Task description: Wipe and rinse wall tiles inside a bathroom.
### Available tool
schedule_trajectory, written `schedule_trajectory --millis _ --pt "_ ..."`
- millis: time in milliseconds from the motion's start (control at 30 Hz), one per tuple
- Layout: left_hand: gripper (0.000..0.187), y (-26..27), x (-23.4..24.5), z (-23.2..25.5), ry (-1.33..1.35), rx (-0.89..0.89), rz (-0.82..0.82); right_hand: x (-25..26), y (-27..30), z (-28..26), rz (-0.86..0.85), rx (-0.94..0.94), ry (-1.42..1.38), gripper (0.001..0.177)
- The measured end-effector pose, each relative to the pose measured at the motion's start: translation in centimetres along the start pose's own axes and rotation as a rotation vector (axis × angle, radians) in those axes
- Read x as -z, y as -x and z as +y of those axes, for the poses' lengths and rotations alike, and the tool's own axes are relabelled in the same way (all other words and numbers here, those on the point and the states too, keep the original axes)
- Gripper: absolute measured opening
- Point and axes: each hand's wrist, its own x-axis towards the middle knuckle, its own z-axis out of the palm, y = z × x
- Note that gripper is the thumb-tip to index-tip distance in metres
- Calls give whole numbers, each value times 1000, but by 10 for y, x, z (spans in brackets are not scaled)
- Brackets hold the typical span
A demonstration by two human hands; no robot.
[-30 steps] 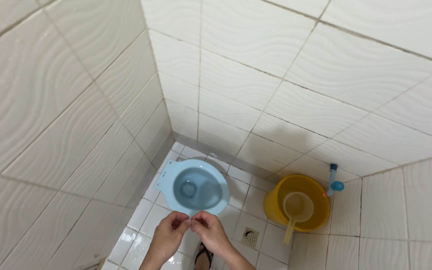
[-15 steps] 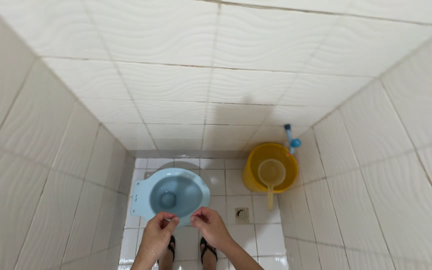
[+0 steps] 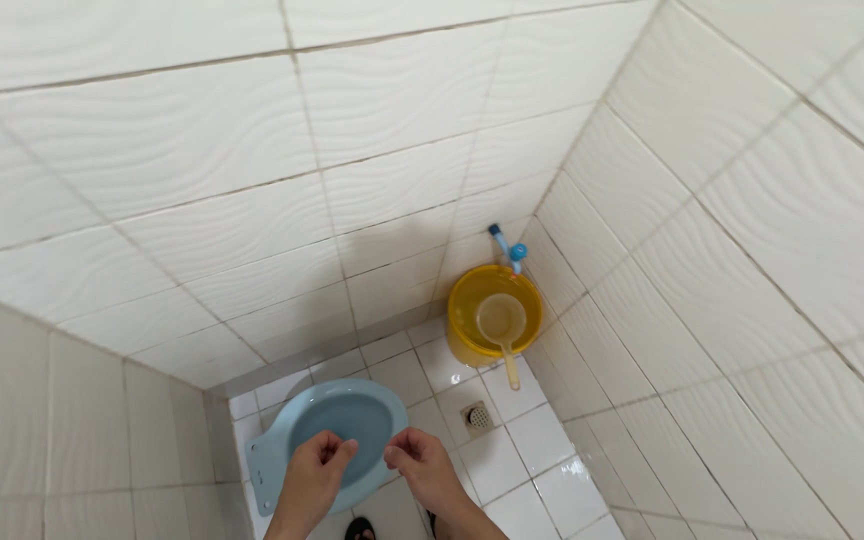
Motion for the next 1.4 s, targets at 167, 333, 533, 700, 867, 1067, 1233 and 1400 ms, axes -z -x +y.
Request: schedule_trajectory --millis 167,333,533,700,867,1067,1233,1400 --pt "28 -11 -21 -5 4 -84 -104 7 14 -13 97 44 -10 13" --pt "24 -21 -47 11 -61 -136 -237 33 39 -18 251 51 -24 13" --pt "21 -30 -79 23 -127 -188 -384 53 72 -17 412 1 -45 15" --pt "19 -29 -94 27 -118 -235 -463 53 90 -16 478 -50 -118 15" --pt "17 -23 -85 27 -105 -240 -407 49 80 -12 416 -100 -93 15" --pt "17 -7 -54 25 -107 -146 -258 42 55 -7 279 -6 -8 15" --pt "16 7 -25 15 -43 -97 -132 27 36 -5 142 15 1 15" --pt "17 25 -1 7 -8 -30 -16 5 22 -8 26 -4 44 15"
